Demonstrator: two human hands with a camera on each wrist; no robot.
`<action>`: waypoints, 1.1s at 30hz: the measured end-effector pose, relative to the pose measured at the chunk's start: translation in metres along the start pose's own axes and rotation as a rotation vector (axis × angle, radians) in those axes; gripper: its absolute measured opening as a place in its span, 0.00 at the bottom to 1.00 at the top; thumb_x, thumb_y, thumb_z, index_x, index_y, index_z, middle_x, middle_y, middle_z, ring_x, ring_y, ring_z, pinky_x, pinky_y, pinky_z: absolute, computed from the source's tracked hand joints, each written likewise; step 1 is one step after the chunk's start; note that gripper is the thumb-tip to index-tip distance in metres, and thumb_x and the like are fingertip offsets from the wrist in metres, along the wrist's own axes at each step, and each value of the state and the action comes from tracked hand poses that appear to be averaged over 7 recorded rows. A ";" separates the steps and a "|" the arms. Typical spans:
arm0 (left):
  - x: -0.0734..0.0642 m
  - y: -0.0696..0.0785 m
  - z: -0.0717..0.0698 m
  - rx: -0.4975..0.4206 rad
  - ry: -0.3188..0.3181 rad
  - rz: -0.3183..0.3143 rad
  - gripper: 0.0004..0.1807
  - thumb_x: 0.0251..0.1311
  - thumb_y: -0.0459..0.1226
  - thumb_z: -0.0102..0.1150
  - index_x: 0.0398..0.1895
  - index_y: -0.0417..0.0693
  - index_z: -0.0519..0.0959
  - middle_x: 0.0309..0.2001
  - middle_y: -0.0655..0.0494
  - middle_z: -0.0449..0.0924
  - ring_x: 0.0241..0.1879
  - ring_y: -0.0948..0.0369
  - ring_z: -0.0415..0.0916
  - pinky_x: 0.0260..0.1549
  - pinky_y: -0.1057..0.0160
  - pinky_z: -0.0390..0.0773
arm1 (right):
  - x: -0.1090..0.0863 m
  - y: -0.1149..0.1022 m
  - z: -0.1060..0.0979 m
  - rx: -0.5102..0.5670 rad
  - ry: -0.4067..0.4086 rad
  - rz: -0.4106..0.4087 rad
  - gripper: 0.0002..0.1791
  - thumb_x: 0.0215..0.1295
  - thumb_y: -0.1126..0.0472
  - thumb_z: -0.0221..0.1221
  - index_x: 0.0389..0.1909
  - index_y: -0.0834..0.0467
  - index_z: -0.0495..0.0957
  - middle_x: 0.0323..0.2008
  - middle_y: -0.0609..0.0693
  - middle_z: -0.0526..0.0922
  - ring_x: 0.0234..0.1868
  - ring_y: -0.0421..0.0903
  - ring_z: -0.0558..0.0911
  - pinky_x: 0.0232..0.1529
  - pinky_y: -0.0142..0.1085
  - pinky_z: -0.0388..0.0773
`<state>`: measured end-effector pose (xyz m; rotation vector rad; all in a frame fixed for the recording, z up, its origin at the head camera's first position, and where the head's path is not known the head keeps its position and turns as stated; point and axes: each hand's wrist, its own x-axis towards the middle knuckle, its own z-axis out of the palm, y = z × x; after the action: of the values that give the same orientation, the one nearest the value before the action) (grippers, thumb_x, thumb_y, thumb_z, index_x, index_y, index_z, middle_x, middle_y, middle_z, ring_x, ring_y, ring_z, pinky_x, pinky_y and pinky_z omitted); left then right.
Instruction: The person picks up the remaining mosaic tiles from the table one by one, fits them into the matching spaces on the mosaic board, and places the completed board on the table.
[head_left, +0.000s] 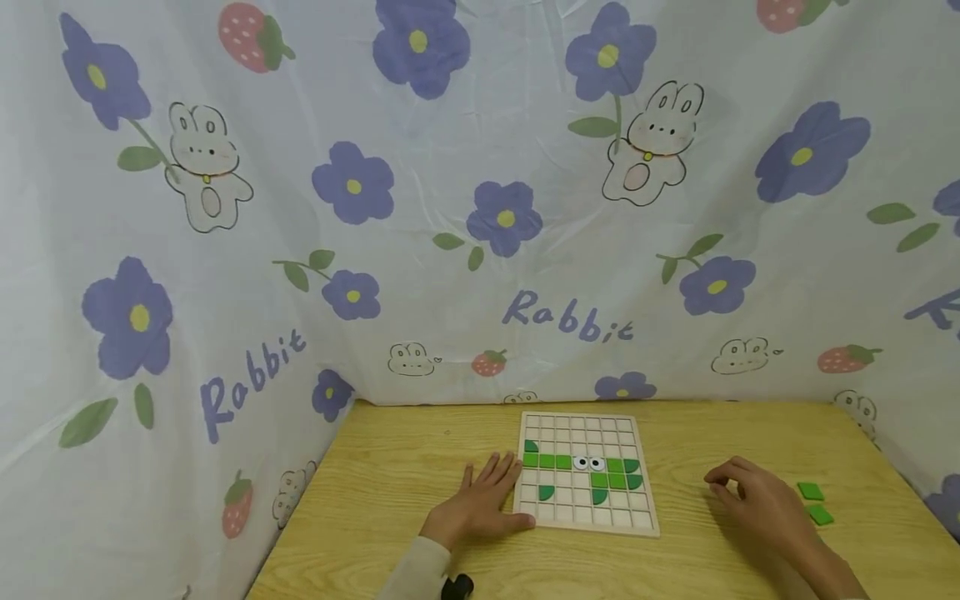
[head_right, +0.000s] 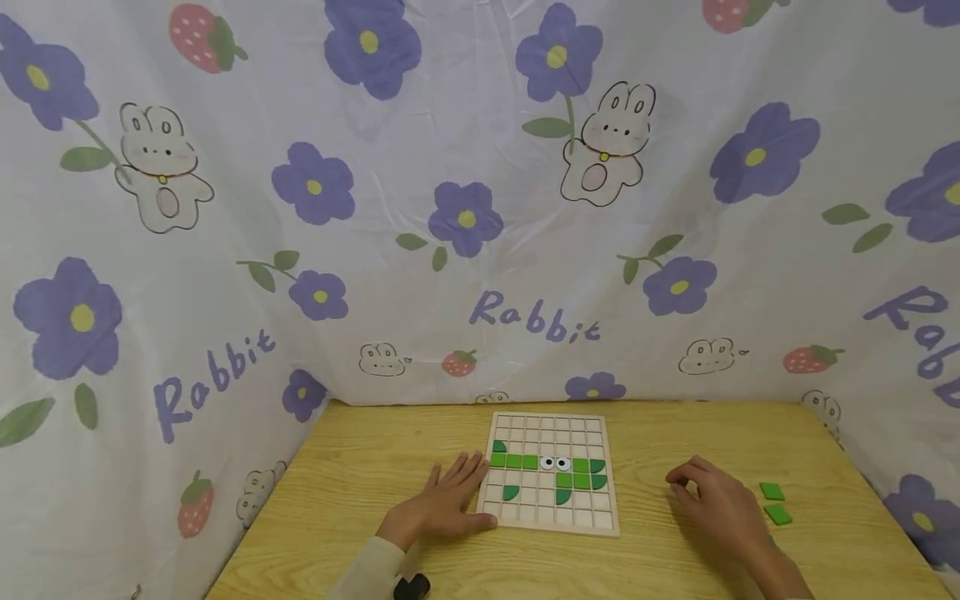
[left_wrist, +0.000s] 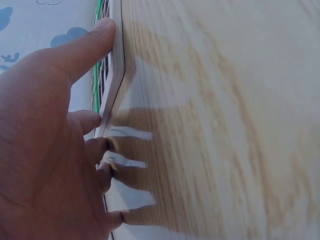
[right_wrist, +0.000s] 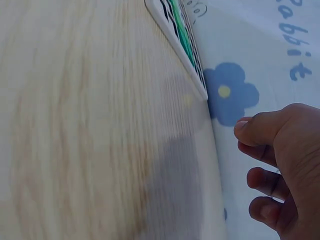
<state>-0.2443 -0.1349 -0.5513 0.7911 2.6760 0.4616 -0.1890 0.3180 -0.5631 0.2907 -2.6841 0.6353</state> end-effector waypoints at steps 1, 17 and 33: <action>0.000 0.000 0.000 -0.001 -0.001 0.001 0.53 0.74 0.66 0.53 0.89 0.50 0.45 0.89 0.48 0.37 0.88 0.44 0.34 0.80 0.27 0.37 | -0.002 0.003 -0.003 0.004 -0.016 0.019 0.06 0.65 0.63 0.73 0.39 0.49 0.89 0.37 0.39 0.83 0.26 0.28 0.66 0.24 0.31 0.66; 0.006 -0.010 0.007 -0.038 -0.006 0.009 0.55 0.72 0.72 0.48 0.90 0.55 0.43 0.89 0.51 0.35 0.88 0.47 0.31 0.80 0.28 0.33 | -0.026 0.051 -0.038 0.002 -0.178 0.152 0.08 0.74 0.58 0.67 0.48 0.56 0.87 0.39 0.42 0.82 0.26 0.30 0.67 0.25 0.32 0.67; 0.003 -0.004 0.009 0.020 0.021 -0.005 0.54 0.74 0.67 0.52 0.89 0.51 0.44 0.89 0.49 0.37 0.88 0.45 0.33 0.81 0.28 0.37 | -0.039 0.079 -0.033 -0.027 -0.327 0.178 0.20 0.68 0.45 0.71 0.50 0.56 0.87 0.52 0.64 0.86 0.65 0.86 0.70 0.55 0.72 0.77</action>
<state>-0.2453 -0.1340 -0.5614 0.7900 2.7054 0.4452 -0.1659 0.4073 -0.5818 0.1598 -3.0560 0.6500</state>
